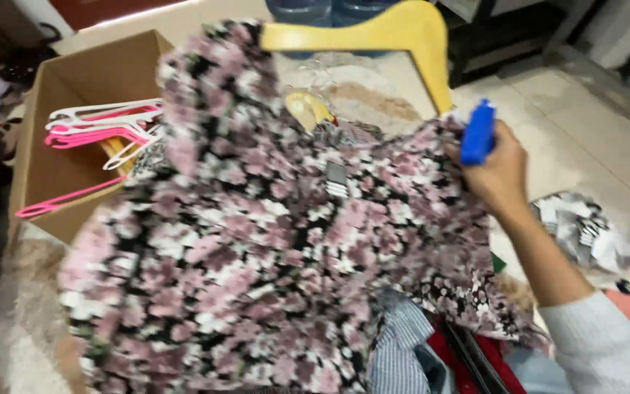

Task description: The person is attaching tags to various items of clothing using a tagging gun and placing them on hangers.

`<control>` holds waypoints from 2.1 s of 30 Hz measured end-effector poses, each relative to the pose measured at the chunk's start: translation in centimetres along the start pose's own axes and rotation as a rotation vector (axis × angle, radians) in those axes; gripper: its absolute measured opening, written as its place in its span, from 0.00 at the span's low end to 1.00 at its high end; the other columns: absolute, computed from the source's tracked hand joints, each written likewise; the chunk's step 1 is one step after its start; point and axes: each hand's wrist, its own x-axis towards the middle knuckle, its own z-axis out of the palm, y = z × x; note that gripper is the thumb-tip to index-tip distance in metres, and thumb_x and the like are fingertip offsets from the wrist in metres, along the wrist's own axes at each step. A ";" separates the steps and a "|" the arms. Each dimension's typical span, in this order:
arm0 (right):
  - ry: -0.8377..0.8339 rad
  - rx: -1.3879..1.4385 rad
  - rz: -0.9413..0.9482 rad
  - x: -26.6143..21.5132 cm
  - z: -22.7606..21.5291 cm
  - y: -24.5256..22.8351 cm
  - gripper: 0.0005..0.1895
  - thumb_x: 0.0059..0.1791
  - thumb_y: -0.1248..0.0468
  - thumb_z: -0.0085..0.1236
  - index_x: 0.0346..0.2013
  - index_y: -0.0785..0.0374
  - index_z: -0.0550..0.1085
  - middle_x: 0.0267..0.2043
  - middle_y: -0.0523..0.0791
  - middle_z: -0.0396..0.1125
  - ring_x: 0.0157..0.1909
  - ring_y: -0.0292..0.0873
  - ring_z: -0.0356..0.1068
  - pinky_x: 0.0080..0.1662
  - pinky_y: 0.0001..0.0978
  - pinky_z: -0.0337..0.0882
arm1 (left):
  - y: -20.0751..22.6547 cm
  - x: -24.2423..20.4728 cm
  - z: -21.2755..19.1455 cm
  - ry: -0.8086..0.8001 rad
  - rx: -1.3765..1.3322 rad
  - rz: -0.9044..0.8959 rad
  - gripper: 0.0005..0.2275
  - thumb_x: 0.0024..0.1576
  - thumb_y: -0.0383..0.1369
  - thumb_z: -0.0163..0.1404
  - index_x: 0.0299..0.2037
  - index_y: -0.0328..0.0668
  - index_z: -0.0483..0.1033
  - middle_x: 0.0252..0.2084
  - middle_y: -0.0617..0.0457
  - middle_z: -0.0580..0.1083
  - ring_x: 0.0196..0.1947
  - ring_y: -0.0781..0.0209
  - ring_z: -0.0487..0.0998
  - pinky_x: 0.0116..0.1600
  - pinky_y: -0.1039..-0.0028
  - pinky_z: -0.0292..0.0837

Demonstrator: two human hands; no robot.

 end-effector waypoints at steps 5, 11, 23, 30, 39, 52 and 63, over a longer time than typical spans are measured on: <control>-0.049 0.009 -0.008 3.7 10.4 -5.3 0.23 0.40 0.57 0.75 0.44 0.61 0.73 0.38 0.56 0.73 0.47 0.64 0.74 0.45 0.54 0.72 | 4.0 2.2 -2.6 0.160 0.096 -0.009 0.32 0.60 0.44 0.47 0.67 0.20 0.60 0.63 0.21 0.62 0.65 0.22 0.60 0.64 0.35 0.52; -0.254 -0.195 0.142 4.0 20.5 -3.2 0.27 0.40 0.57 0.66 0.51 0.59 0.71 0.46 0.57 0.73 0.55 0.66 0.71 0.57 0.63 0.66 | -0.4 6.8 -6.3 0.283 0.265 -0.023 0.29 0.60 0.47 0.51 0.60 0.23 0.68 0.52 0.20 0.68 0.54 0.20 0.67 0.55 0.36 0.58; -0.345 -0.069 0.331 3.7 22.1 0.7 0.25 0.48 0.67 0.67 0.57 0.67 0.67 0.43 0.49 0.70 0.31 0.41 0.73 0.31 0.27 0.77 | 14.5 -4.9 12.7 0.341 0.481 -0.102 0.16 0.57 0.25 0.52 0.57 0.40 0.73 0.66 0.40 0.61 0.59 0.47 0.68 0.59 0.60 0.72; -0.115 0.005 0.046 -0.9 15.9 3.5 0.09 0.51 0.55 0.58 0.37 0.54 0.68 0.26 0.42 0.64 0.28 0.40 0.60 0.36 0.40 0.62 | 1.5 -4.4 17.4 -0.392 1.058 0.427 0.22 0.63 0.52 0.41 0.65 0.57 0.69 0.66 0.52 0.67 0.66 0.45 0.61 0.67 0.49 0.53; -0.094 0.268 0.304 -14.3 3.9 9.1 0.15 0.49 0.51 0.61 0.45 0.54 0.73 0.30 0.37 0.68 0.29 0.33 0.62 0.33 0.28 0.62 | 0.3 -7.6 23.7 -0.118 0.860 0.584 0.24 0.55 0.56 0.45 0.64 0.78 0.68 0.78 0.49 0.53 0.76 0.33 0.47 0.64 0.34 0.47; 0.381 0.127 0.634 -33.7 -23.3 5.2 0.11 0.46 0.58 0.67 0.40 0.56 0.79 0.26 0.36 0.71 0.26 0.29 0.65 0.33 0.22 0.66 | 9.5 -29.7 46.1 -1.590 0.026 0.879 0.11 0.60 0.26 0.46 0.42 0.48 0.85 0.42 0.56 0.82 0.44 0.59 0.81 0.51 0.72 0.70; 1.101 -0.367 0.817 -47.9 -44.1 15.9 0.17 0.44 0.62 0.70 0.44 0.63 0.77 0.33 0.55 0.71 0.38 0.56 0.72 0.45 0.46 0.70 | 10.8 -50.3 61.2 -2.048 -0.047 0.746 0.11 0.58 0.17 0.46 0.41 0.37 0.82 0.38 0.40 0.81 0.44 0.37 0.81 0.54 0.52 0.72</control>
